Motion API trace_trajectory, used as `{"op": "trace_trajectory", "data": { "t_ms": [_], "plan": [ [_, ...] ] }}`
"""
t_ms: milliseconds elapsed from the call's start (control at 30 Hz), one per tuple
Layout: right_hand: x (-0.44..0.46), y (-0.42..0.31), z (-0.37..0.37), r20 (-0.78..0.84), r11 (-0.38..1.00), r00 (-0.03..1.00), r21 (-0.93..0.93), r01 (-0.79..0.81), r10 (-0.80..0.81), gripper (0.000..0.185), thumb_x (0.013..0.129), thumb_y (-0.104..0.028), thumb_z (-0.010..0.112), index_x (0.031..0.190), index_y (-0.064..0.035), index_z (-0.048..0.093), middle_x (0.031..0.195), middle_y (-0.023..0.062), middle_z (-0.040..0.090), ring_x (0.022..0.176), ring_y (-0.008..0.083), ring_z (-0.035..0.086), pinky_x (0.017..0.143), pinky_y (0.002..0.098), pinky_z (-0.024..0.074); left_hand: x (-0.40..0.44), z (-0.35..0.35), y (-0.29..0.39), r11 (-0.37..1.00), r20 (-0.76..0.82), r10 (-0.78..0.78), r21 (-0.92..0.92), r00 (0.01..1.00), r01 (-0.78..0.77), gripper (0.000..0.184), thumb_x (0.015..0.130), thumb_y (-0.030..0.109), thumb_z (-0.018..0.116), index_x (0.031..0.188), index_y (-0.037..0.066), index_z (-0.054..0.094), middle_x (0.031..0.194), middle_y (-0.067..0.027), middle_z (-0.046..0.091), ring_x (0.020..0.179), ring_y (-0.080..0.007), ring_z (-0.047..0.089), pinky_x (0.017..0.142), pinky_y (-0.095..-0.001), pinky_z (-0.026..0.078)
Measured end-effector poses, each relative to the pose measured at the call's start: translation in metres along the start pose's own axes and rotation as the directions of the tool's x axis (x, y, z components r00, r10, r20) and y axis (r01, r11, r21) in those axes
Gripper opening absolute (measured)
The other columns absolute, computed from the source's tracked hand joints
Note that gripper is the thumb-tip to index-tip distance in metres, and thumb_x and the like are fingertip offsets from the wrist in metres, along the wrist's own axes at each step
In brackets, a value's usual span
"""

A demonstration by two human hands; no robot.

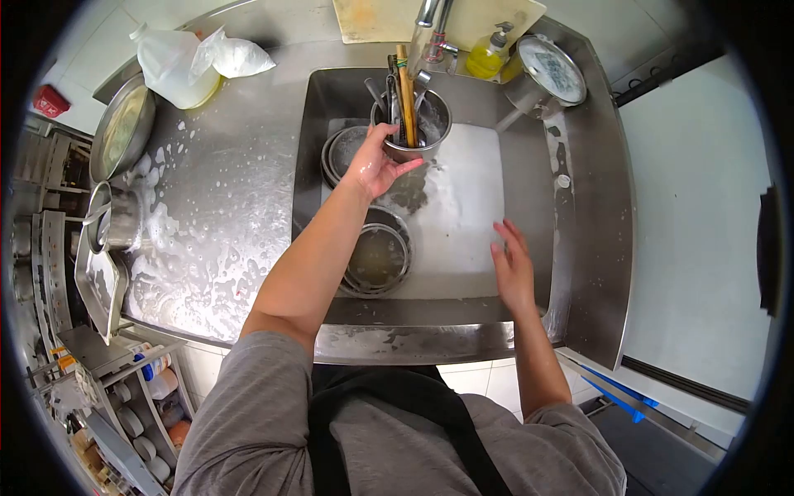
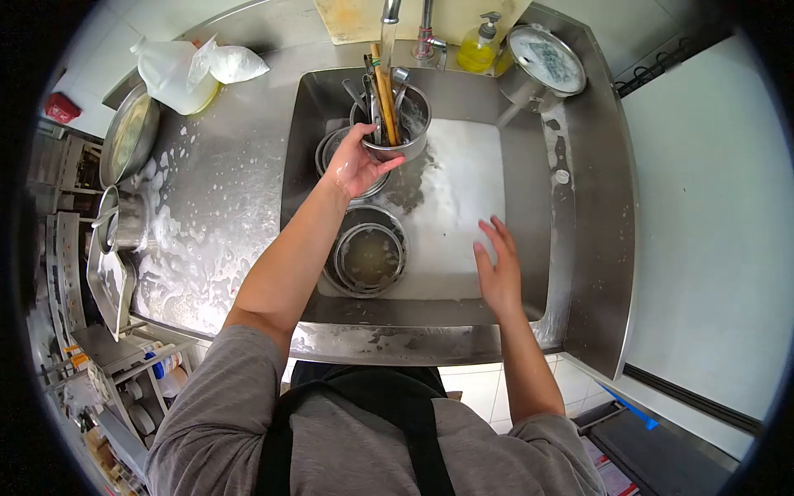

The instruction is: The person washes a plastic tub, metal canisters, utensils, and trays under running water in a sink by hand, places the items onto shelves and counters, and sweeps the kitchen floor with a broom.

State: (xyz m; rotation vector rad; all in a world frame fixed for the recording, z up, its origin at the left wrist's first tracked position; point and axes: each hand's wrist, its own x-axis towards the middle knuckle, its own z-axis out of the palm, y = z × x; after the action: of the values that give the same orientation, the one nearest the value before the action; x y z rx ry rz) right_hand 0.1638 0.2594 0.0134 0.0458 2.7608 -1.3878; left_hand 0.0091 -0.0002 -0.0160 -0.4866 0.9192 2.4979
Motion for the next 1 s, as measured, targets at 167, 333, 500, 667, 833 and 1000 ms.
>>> {"op": "trace_trajectory", "data": {
  "t_ms": [167, 333, 500, 667, 833, 1000],
  "plan": [
    [-0.075, 0.001, -0.003, -0.072, 0.971, 0.988, -0.209, 0.116, -0.134, 0.036, 0.08, -0.007, 0.057, 0.116, -0.0064, 0.054, 0.133, 0.019, 0.037, 0.123, 0.0362, 0.036, 0.101, 0.0416, 0.0302, -0.003, 0.008, 0.0, 0.994, 0.005, 0.103, 0.025, 0.995, -0.103, 0.044, 0.081, 0.025, 0.053, 0.109, -0.008, 0.046, 0.1, -0.0224, 0.056, 0.088, -0.0321, 0.059, 0.087, -0.042, 0.05],
    [-0.122, 0.006, 0.003, -0.091, 0.91, 0.974, -0.383, 0.156, -0.206, 0.042, 0.073, -0.002, 0.06, 0.114, -0.0083, 0.054, 0.134, 0.0196, 0.035, 0.123, 0.0405, 0.034, 0.1, 0.048, 0.0295, -0.011, 0.02, 0.005, 0.993, -0.011, 0.113, 0.047, 0.993, -0.113, 0.042, 0.082, 0.024, 0.051, 0.109, -0.007, 0.044, 0.1, -0.0213, 0.056, 0.088, -0.0326, 0.058, 0.087, -0.0432, 0.049],
    [-0.142, 0.007, 0.0, -0.105, 0.92, 0.977, -0.367, 0.136, -0.186, 0.042, 0.073, -0.002, 0.06, 0.114, -0.0087, 0.054, 0.135, 0.0194, 0.034, 0.124, 0.0398, 0.033, 0.1, 0.048, 0.0281, -0.017, 0.031, 0.008, 0.989, -0.024, 0.131, 0.071, 0.991, -0.129, 0.042, 0.083, 0.024, 0.051, 0.111, -0.006, 0.045, 0.101, -0.0215, 0.056, 0.09, -0.0323, 0.057, 0.088, -0.0432, 0.048],
    [-0.144, 0.01, -0.009, -0.154, 0.926, 0.973, -0.362, 0.106, -0.171, 0.041, 0.073, -0.002, 0.06, 0.113, -0.0094, 0.054, 0.136, 0.0187, 0.033, 0.125, 0.0393, 0.032, 0.101, 0.0479, 0.0274, -0.017, 0.037, 0.013, 0.995, -0.005, 0.094, 0.021, 0.996, -0.094, 0.038, 0.083, 0.025, 0.049, 0.106, -0.006, 0.05, 0.1, -0.0209, 0.057, 0.09, -0.0314, 0.056, 0.09, -0.0437, 0.047],
    [-0.144, 0.007, -0.017, -0.197, 0.929, 0.965, -0.357, 0.095, -0.174, 0.039, 0.074, -0.002, 0.059, 0.112, -0.0097, 0.055, 0.136, 0.0185, 0.033, 0.125, 0.0387, 0.032, 0.1, 0.048, 0.0273, -0.018, 0.047, 0.022, 0.994, -0.004, 0.108, 0.013, 0.994, -0.108, 0.038, 0.083, 0.025, 0.049, 0.106, -0.006, 0.05, 0.1, -0.0217, 0.057, 0.092, -0.0321, 0.056, 0.089, -0.0437, 0.047],
    [-0.145, 0.006, -0.02, -0.223, 0.932, 0.956, -0.347, 0.104, -0.19, 0.037, 0.074, -0.004, 0.06, 0.11, -0.0102, 0.056, 0.134, 0.0179, 0.035, 0.123, 0.0387, 0.034, 0.099, 0.0482, 0.0278, -0.02, 0.06, 0.032, 0.993, -0.008, 0.12, -0.001, 0.993, -0.12, 0.039, 0.082, 0.024, 0.049, 0.106, -0.007, 0.049, 0.1, -0.0223, 0.056, 0.091, -0.0331, 0.056, 0.089, -0.044, 0.047]
  ]
}}
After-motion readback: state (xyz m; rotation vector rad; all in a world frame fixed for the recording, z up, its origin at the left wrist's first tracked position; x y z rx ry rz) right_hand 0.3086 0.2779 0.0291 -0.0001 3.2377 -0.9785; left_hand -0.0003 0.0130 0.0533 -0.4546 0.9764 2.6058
